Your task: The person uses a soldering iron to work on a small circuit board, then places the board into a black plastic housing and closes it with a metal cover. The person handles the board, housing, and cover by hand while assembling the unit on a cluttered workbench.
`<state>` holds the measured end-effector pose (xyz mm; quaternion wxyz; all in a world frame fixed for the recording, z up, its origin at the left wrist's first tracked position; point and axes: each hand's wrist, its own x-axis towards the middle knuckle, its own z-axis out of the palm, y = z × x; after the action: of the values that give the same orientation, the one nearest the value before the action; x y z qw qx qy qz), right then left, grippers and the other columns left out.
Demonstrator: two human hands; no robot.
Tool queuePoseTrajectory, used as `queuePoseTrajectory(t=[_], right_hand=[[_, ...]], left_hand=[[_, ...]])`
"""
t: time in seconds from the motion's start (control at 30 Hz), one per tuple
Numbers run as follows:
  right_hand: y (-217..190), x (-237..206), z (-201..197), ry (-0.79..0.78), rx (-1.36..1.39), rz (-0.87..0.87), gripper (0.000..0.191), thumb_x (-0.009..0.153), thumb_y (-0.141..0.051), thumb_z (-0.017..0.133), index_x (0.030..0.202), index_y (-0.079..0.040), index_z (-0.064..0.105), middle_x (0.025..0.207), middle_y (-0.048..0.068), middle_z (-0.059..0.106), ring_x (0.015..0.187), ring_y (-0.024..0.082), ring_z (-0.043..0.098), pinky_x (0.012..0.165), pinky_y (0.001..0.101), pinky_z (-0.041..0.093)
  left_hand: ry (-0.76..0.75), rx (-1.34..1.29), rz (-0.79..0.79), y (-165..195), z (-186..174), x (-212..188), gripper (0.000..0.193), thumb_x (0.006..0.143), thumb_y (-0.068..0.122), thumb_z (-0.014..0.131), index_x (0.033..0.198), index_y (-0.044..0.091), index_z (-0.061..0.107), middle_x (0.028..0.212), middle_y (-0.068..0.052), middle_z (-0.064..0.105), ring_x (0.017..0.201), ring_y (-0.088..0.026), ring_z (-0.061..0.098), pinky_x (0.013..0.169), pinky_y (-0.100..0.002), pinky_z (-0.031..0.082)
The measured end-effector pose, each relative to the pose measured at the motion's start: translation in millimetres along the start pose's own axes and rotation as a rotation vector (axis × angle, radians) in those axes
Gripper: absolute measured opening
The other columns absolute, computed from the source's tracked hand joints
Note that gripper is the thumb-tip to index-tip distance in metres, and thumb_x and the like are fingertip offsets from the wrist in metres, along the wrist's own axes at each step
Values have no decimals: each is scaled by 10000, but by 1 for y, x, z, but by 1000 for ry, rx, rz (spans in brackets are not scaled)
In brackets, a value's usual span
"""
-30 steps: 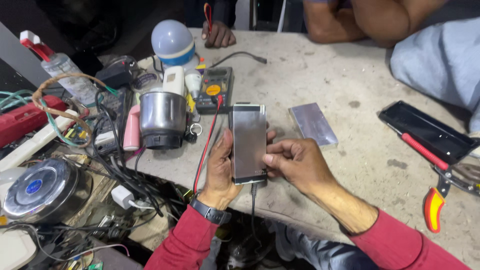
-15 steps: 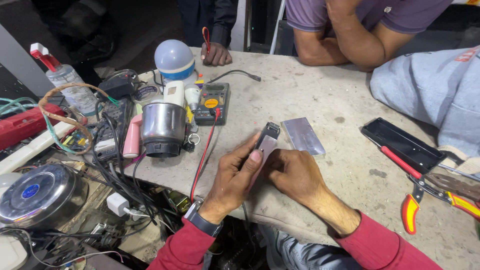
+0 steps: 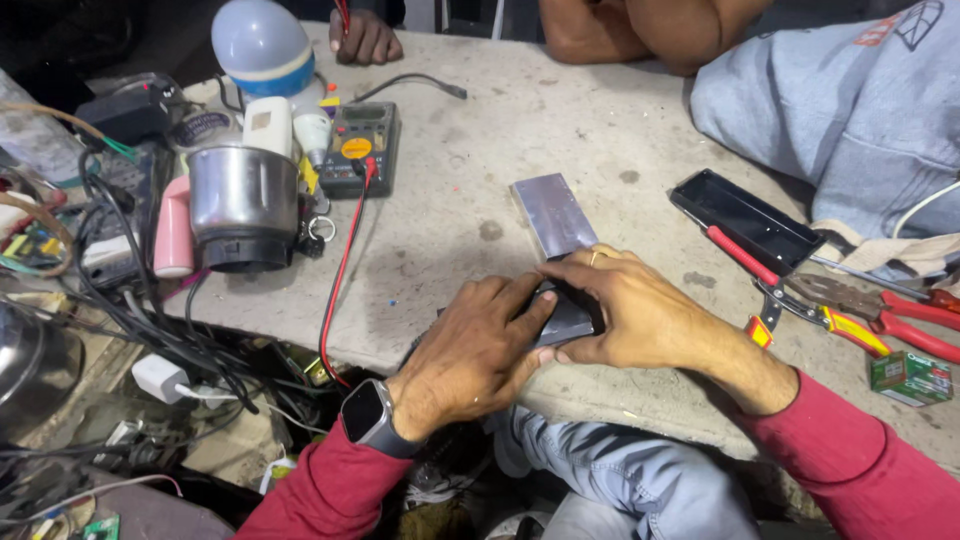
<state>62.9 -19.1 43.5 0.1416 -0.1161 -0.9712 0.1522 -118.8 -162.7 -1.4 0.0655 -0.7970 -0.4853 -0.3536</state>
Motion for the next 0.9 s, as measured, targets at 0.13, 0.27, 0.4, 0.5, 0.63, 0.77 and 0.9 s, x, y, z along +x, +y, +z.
queuePoseTrajectory(t=[0.13, 0.27, 0.4, 0.5, 0.63, 0.77, 0.9], right_hand=[[3, 5, 3, -41, -5, -28, 834, 553, -470, 938, 1246, -72, 697, 1094, 92, 709, 1103, 288, 608, 977, 422, 409], [12, 6, 8, -79, -30, 1, 793, 507, -483, 932, 1191, -134, 734, 1079, 41, 721, 1096, 258, 598, 950, 423, 373], [19, 4, 12, -30, -12, -43, 817, 517, -507, 939, 1205, -121, 725, 1096, 41, 710, 1104, 256, 590, 981, 417, 369], [22, -2, 14, -44, -45, -23, 830, 562, -519, 914, 1260, -121, 708, 1150, 33, 714, 1120, 248, 576, 999, 419, 371], [18, -13, 18, -23, -154, -104, 822, 702, -577, 807, 1354, -103, 647, 1291, 62, 678, 1167, 263, 537, 990, 433, 363], [11, -19, 24, 40, -333, -226, 702, 899, -481, 628, 1460, -64, 560, 1449, 122, 595, 1252, 298, 508, 1036, 454, 346], [8, -16, 23, 21, -354, -217, 688, 905, -475, 613, 1458, -71, 542, 1417, 99, 592, 1205, 286, 520, 1026, 461, 340]], left_hand=[[80, -129, -51, -6, 0, -5, 474, 814, 222, 761, 1205, -27, 657, 1357, -265, 546, 1187, -414, 566, 1003, -474, 489], [74, -208, -107, -10, -3, -4, 481, 758, 234, 787, 1157, -13, 682, 1296, -237, 573, 1161, -396, 586, 969, -456, 519], [12, -77, -71, -11, -11, -8, 486, 796, 270, 776, 1200, 11, 699, 1295, -205, 594, 1095, -381, 582, 934, -477, 513], [-26, 32, -27, -11, -12, -14, 473, 895, 338, 744, 1228, 5, 695, 1258, -165, 610, 1080, -368, 572, 871, -472, 498], [-19, 51, -14, -11, -5, -21, 470, 956, 336, 697, 1254, -26, 678, 1259, -138, 609, 1100, -329, 567, 851, -447, 477], [-25, 47, -20, -12, -3, -22, 481, 957, 323, 699, 1263, -46, 668, 1294, -157, 596, 1092, -331, 554, 848, -451, 474], [72, -10, -45, -9, -11, -18, 457, 907, 314, 713, 1216, -21, 680, 1362, -224, 554, 1131, -369, 546, 925, -475, 488]])
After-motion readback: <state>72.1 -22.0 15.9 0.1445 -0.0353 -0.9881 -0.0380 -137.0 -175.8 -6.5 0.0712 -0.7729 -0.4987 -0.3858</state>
